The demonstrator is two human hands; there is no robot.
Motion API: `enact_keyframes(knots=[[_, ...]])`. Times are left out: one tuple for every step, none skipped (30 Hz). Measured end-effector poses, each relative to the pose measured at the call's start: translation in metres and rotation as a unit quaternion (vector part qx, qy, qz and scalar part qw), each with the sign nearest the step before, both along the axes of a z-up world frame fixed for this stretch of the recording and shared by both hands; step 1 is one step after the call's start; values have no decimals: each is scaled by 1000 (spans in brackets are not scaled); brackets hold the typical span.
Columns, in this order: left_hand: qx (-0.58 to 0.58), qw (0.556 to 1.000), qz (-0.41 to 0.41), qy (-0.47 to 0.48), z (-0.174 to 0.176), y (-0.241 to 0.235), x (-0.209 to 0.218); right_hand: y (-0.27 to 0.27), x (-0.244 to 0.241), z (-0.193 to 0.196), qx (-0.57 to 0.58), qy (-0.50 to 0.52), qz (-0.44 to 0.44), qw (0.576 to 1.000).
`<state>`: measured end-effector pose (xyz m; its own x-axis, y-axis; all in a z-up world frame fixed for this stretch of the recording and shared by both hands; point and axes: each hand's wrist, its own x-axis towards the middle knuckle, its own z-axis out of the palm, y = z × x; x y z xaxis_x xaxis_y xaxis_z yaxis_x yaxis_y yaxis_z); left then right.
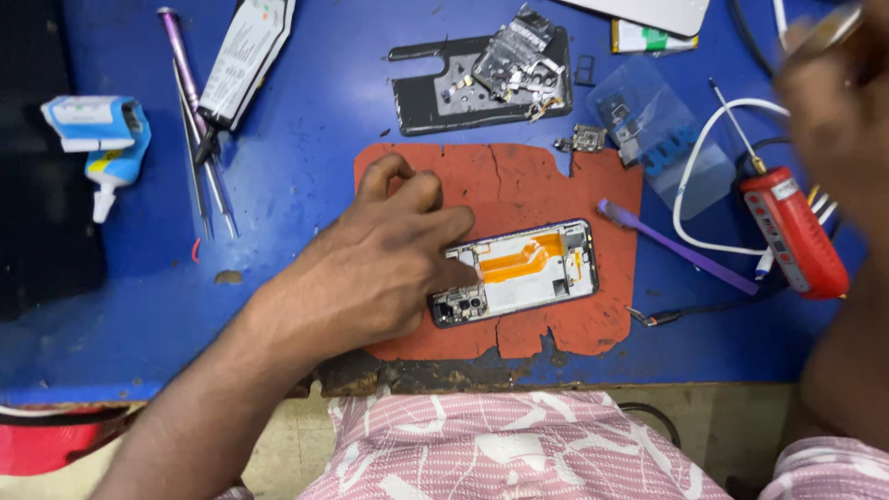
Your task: The person uses a small screwdriver to remove screws from a disassembled mobile phone and then places a circuit board into the phone chassis. The person continues to secure the board with additional screws.
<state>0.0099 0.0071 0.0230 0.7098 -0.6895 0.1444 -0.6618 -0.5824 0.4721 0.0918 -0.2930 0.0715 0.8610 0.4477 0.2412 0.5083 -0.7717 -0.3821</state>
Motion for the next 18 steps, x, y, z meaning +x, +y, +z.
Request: enact_keyframes(knots=[[5,1000,-2,1,-1,0,1,1,-3,2,0,2,11,1000],[10,1000,-4,2,-2,-1,0,2,-6,3,-2,4,28,1000],[3,1000,2,8,-2,-1,-1,3,-11,4,-1,5,40,999],[-5,1000,7,15,-2,-1,-2,5,-15,4,-8,3,59,998],[-15,1000,13,24,-3,-1,-4,7,-22,4,-11,4,80,997],[-18,1000,6,25,-5,0,-4,10,-28,4,-13,5,101,995],[-23,999,2,26,-8,1,-3,12,-31,3,-18,12,108,994],[-28,999,-1,27,-10,2,-2,15,-32,2,-31,29,125,991],[-61,998,-9,31,-12,4,-1,18,-32,2,-43,44,145,988],[-94,995,-17,35,-14,6,1,21,-30,2,-63,70,175,980],[-126,991,-24,38,-14,9,2,23,-29,1,-81,96,206,971],[-136,990,-9,24,-14,13,3,27,-29,-4,-105,90,242,960],[-146,989,2,10,-14,17,6,30,-31,-10,-130,85,275,949],[-157,988,14,-4,-14,20,8,33,-32,-18,-154,79,307,936],[-162,986,40,-24,-14,23,9,36,-35,-25,-149,82,312,935],[-168,983,66,-45,-14,27,11,38,-38,-32,-144,85,318,933],[-172,979,92,-65,-15,29,11,40,-40,-38,-139,87,323,932],[-171,978,102,-67,-15,30,12,40,-42,-42,-126,84,336,930]])
